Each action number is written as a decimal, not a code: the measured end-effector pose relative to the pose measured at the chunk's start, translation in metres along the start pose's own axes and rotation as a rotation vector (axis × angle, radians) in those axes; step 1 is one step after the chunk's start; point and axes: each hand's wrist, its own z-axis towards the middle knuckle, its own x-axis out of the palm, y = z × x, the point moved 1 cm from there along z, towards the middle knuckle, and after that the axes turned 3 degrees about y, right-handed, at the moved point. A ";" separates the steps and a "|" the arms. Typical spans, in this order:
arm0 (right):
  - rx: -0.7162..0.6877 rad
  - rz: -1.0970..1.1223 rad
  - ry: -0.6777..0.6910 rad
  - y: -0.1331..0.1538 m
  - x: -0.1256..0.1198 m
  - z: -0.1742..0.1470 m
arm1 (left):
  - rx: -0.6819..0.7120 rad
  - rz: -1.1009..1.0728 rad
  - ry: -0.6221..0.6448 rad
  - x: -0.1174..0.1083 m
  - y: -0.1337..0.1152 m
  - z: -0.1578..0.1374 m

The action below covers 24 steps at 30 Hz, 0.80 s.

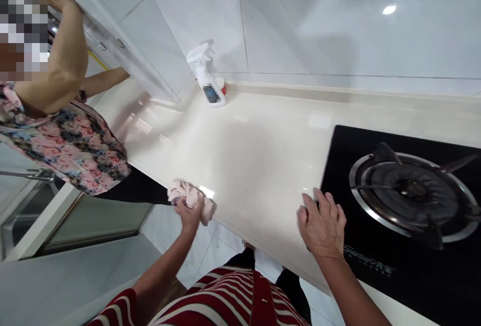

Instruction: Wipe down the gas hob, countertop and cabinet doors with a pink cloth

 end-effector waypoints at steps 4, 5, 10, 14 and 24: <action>0.001 -0.008 0.002 0.000 -0.001 -0.001 | 0.019 0.031 0.172 0.004 -0.008 -0.077; -0.002 -0.009 0.000 0.000 -0.001 -0.001 | 0.045 0.036 0.260 0.004 -0.011 -0.092; -0.003 -0.018 0.006 -0.004 0.002 -0.002 | 0.249 0.155 0.849 -0.006 -0.035 -0.116; -0.005 -0.029 0.015 -0.005 0.004 -0.002 | 0.307 -0.102 0.980 -0.033 -0.068 -0.078; -0.001 -0.029 0.014 -0.003 0.003 0.000 | 0.600 0.578 0.504 -0.047 -0.018 0.034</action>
